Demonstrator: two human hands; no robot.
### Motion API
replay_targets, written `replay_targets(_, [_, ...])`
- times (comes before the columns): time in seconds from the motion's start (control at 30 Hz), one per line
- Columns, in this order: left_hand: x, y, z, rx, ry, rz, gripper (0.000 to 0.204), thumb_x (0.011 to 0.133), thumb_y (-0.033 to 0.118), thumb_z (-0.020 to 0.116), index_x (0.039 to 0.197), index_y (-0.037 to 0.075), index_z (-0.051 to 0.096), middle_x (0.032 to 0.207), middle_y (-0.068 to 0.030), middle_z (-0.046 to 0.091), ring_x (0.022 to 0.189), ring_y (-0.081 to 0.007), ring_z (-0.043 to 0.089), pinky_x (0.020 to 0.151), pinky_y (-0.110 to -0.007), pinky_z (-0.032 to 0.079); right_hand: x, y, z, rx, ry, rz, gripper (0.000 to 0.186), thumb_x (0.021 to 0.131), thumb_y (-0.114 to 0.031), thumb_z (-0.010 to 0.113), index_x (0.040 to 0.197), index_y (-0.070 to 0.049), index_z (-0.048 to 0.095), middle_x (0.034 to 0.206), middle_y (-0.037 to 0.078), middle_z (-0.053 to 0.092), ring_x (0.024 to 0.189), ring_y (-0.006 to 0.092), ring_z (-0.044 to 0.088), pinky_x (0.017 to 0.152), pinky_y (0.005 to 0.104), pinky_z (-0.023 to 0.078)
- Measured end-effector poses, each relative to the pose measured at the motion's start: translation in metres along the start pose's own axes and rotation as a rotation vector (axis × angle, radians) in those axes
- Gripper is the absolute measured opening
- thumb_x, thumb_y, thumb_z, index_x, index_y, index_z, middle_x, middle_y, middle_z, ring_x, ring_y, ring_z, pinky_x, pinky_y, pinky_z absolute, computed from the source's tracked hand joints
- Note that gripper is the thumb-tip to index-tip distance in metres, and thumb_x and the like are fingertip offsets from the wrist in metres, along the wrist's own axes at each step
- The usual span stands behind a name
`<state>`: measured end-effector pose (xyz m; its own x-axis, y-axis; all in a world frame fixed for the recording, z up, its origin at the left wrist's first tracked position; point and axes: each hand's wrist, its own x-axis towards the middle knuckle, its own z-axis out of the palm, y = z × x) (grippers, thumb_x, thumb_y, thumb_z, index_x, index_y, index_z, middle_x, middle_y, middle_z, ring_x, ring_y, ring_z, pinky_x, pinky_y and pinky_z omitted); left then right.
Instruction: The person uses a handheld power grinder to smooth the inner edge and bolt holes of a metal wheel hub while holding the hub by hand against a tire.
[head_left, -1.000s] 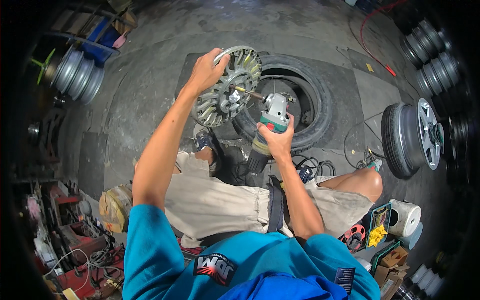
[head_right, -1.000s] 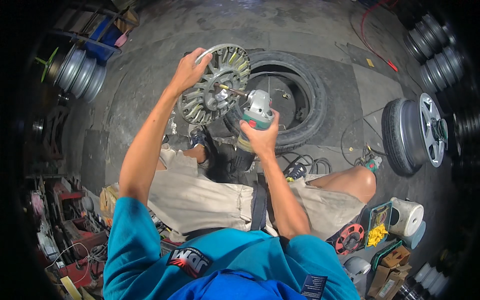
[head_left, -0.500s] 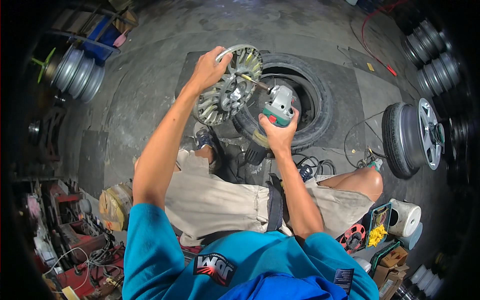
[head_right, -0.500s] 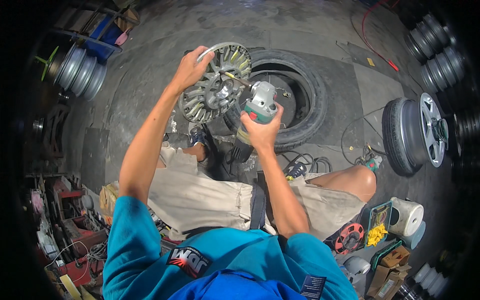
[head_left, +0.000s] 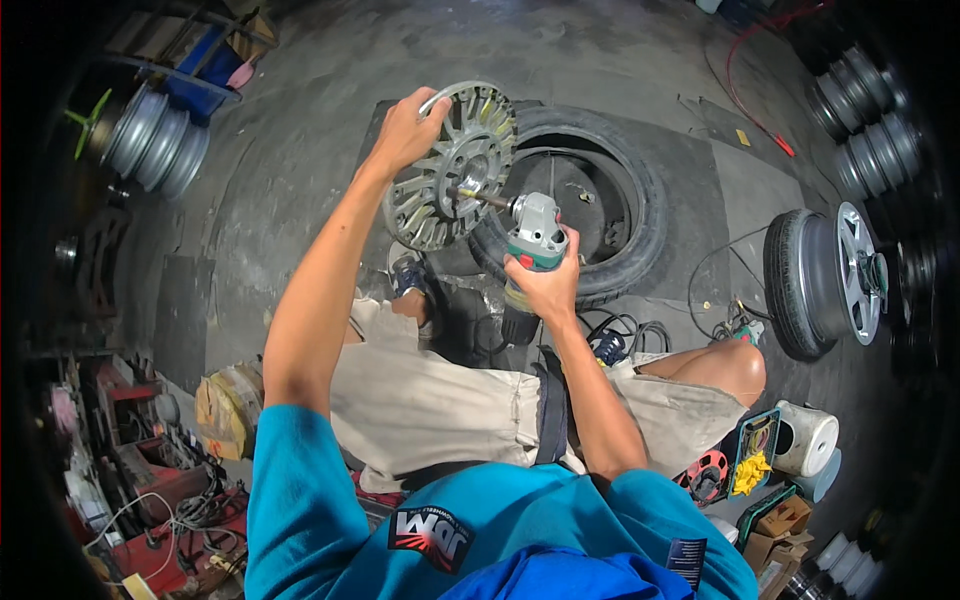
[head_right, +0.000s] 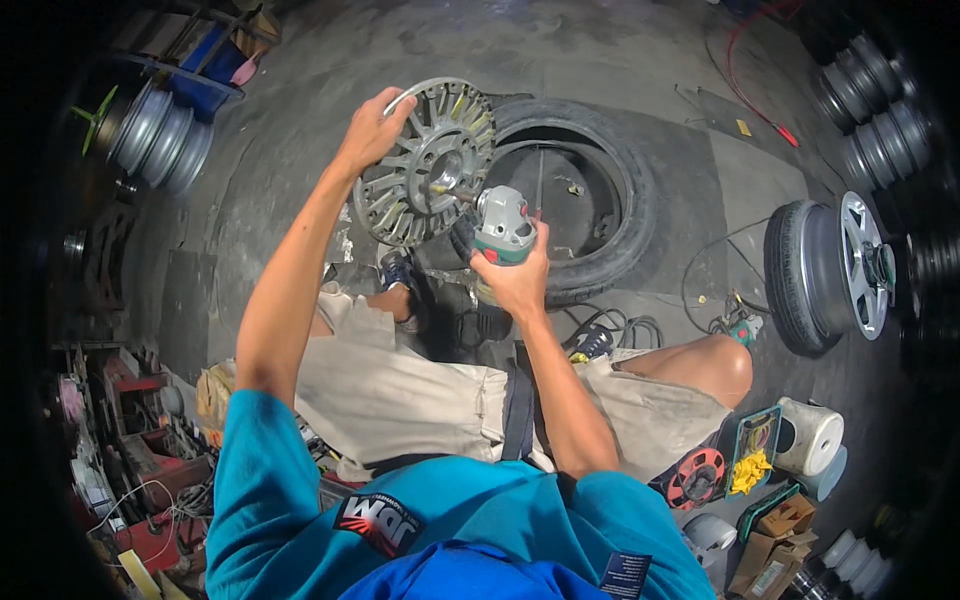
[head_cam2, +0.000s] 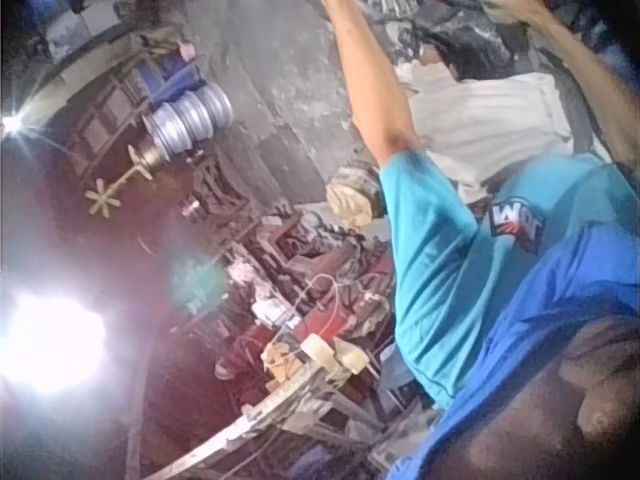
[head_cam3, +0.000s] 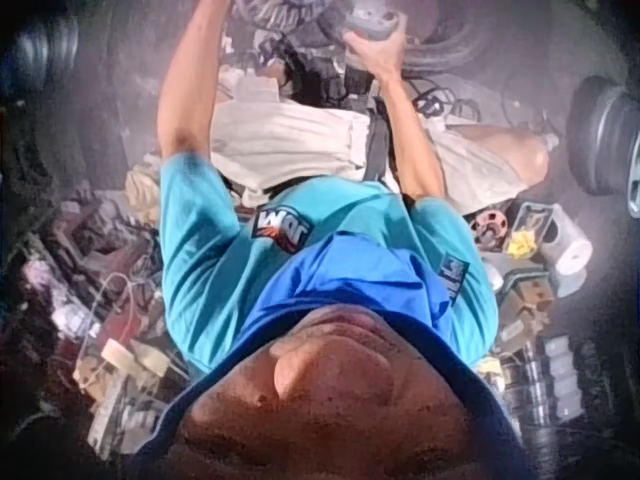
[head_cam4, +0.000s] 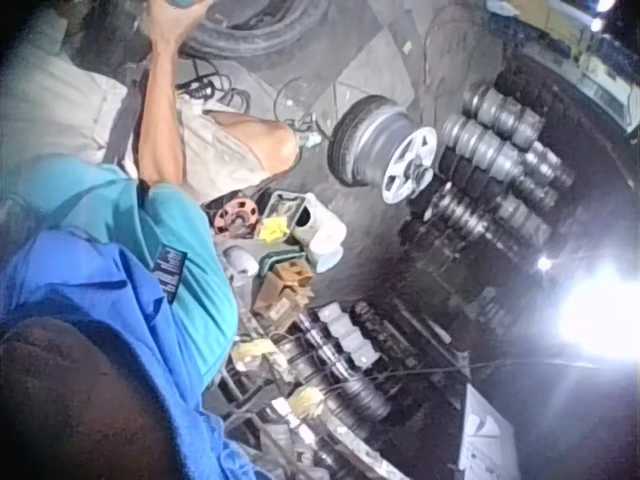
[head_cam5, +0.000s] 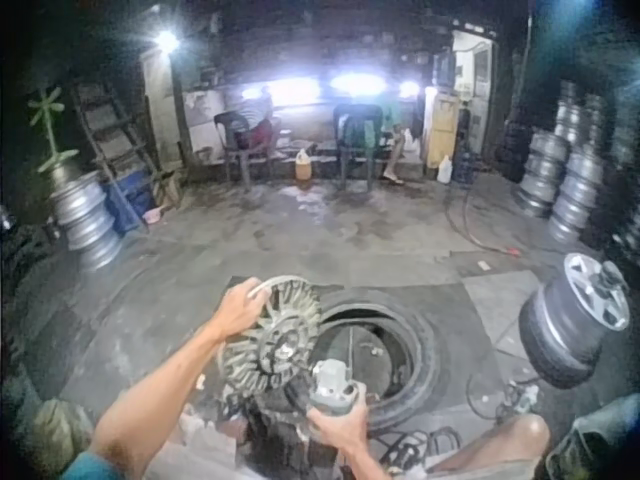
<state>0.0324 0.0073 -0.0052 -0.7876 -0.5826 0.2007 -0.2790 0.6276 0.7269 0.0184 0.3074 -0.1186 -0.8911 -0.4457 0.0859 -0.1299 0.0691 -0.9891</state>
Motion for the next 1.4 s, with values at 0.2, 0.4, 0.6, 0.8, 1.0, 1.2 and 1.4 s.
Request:
replay_targets(0.2, [0.003, -0.005, 0.002, 0.029, 0.003, 0.036, 0.044, 0.102, 0.039, 0.061, 0.123, 0.001, 0.069, 0.106, -0.0261, 0.075, 0.102, -0.0409, 0.072, 0.091, -0.048, 0.053, -0.012, 0.0, 0.008, -0.017, 0.055, -0.001, 0.081, 0.07, -0.02, 0.092, 0.134, -0.001, 0.046, 0.11, 0.013, 0.067, 0.1, 0.0205, 0.065, 0.093, 0.0358, 0.053])
replay_targets(0.4, [0.004, -0.003, 0.002, 0.028, 0.02, 0.038, 0.044, 0.102, 0.039, 0.061, 0.122, 0.001, 0.069, 0.106, -0.0266, 0.075, 0.102, -0.0416, 0.072, 0.09, -0.049, 0.053, -0.024, 0.017, 0.011, 0.139, -0.012, 0.13, 0.083, 0.072, -0.021, 0.094, 0.135, 0.001, 0.045, 0.112, 0.012, 0.066, 0.1, 0.02, 0.064, 0.093, 0.0355, 0.053])
replay_targets(0.6, [0.002, -0.001, 0.005, 0.023, 0.024, 0.031, 0.044, 0.102, 0.039, 0.061, 0.122, 0.001, 0.069, 0.105, -0.0265, 0.075, 0.101, -0.0436, 0.072, 0.091, -0.05, 0.053, -0.024, 0.018, 0.015, 0.064, 0.073, 0.092, 0.083, 0.071, -0.022, 0.094, 0.135, 0.001, 0.046, 0.112, 0.012, 0.065, 0.102, 0.0205, 0.064, 0.092, 0.0361, 0.053])
replay_targets(0.8, [0.003, -0.003, 0.004, 0.037, 0.003, 0.03, 0.044, 0.102, 0.04, 0.061, 0.122, 0.001, 0.069, 0.108, -0.0273, 0.075, 0.108, -0.0462, 0.07, 0.093, -0.051, 0.052, -0.022, 0.01, 0.014, 0.146, 0.067, 0.163, 0.08, 0.069, -0.025, 0.094, 0.129, 0.0, 0.048, 0.112, 0.013, 0.066, 0.101, 0.0208, 0.064, 0.093, 0.0371, 0.053])
replay_targets(1.0, [0.002, -0.004, 0.004, 0.096, 0.034, 0.061, 0.044, 0.102, 0.039, 0.061, 0.122, 0.001, 0.069, 0.107, -0.0263, 0.075, 0.108, -0.0468, 0.07, 0.093, -0.05, 0.052, -0.027, 0.008, 0.01, -0.003, 0.007, 0.048, 0.077, 0.071, -0.019, 0.093, 0.13, -0.001, 0.048, 0.112, 0.012, 0.067, 0.099, 0.019, 0.066, 0.091, 0.0347, 0.054])
replay_targets(1.2, [0.001, 0.006, 0.007, 0.014, 0.008, 0.099, 0.043, 0.102, 0.038, 0.062, 0.122, 0.001, 0.07, 0.105, -0.0265, 0.075, 0.102, -0.0434, 0.072, 0.091, -0.05, 0.053, -0.008, -0.003, 0.013, 0.125, 0.103, -0.053, 0.08, 0.07, -0.019, 0.094, 0.133, -0.001, 0.048, 0.114, 0.013, 0.066, 0.102, 0.0199, 0.065, 0.093, 0.0358, 0.053])
replay_targets(1.4, [0.003, 0.009, 0.008, 0.024, 0.004, 0.074, 0.043, 0.102, 0.038, 0.062, 0.122, 0.0, 0.07, 0.105, -0.0273, 0.075, 0.101, -0.0428, 0.072, 0.091, -0.049, 0.053, -0.012, -0.009, 0.001, -0.019, 0.069, -0.085, 0.084, 0.067, -0.017, 0.092, 0.135, -0.001, 0.045, 0.115, 0.016, 0.066, 0.104, 0.0222, 0.066, 0.095, 0.0369, 0.052])
